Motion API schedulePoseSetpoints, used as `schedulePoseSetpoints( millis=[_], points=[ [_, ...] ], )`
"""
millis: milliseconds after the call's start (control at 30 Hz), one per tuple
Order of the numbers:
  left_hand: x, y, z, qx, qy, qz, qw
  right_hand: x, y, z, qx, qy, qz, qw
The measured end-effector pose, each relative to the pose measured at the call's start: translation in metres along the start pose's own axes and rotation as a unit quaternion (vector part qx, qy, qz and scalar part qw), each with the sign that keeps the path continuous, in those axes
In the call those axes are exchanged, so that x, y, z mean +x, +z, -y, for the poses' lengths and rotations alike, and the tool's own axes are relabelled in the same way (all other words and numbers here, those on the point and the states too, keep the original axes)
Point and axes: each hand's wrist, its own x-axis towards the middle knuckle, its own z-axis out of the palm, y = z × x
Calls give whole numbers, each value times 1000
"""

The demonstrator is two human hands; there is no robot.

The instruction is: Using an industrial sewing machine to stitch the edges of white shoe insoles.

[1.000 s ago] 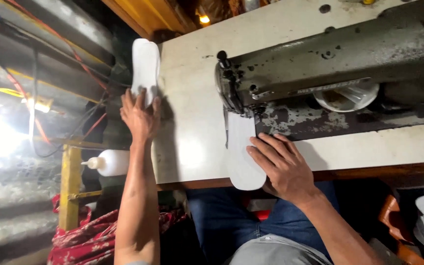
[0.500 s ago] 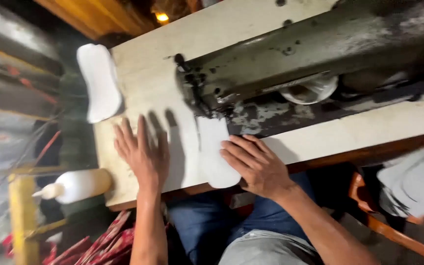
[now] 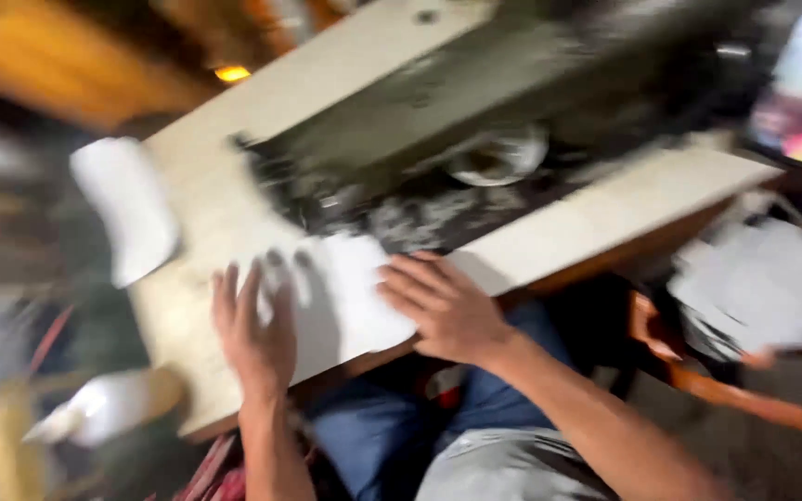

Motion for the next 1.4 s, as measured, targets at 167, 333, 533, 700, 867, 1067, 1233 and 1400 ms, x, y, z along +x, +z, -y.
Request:
schedulePoseSetpoints(
  millis=[167,333,533,700,867,1067,1233,1400],
  points=[
    [33,2,73,217,-32,-127,967,13,-6,5,-10,7,-164,986],
    [40,-3,105,251,-90,-72,961,21,-5,11,-44,13,-185,982],
    [49,-6,142,280,-62,-65,956,24,-3,10,-79,20,-196,977],
    [56,-31,130,275,-49,-74,957,23,1,8,-91,32,-201,975],
    [44,-23,108,287,-118,-34,950,28,-3,10,-91,41,-201,975],
    [-6,7,3,6,-30,13,999,28,-4,11,-82,61,-178,979],
    [-5,-5,-67,-120,8,105,987,30,-14,17,-65,89,-139,984],
    [-9,-4,-70,-95,0,139,986,29,-23,20,-23,107,-71,991]
  ],
)
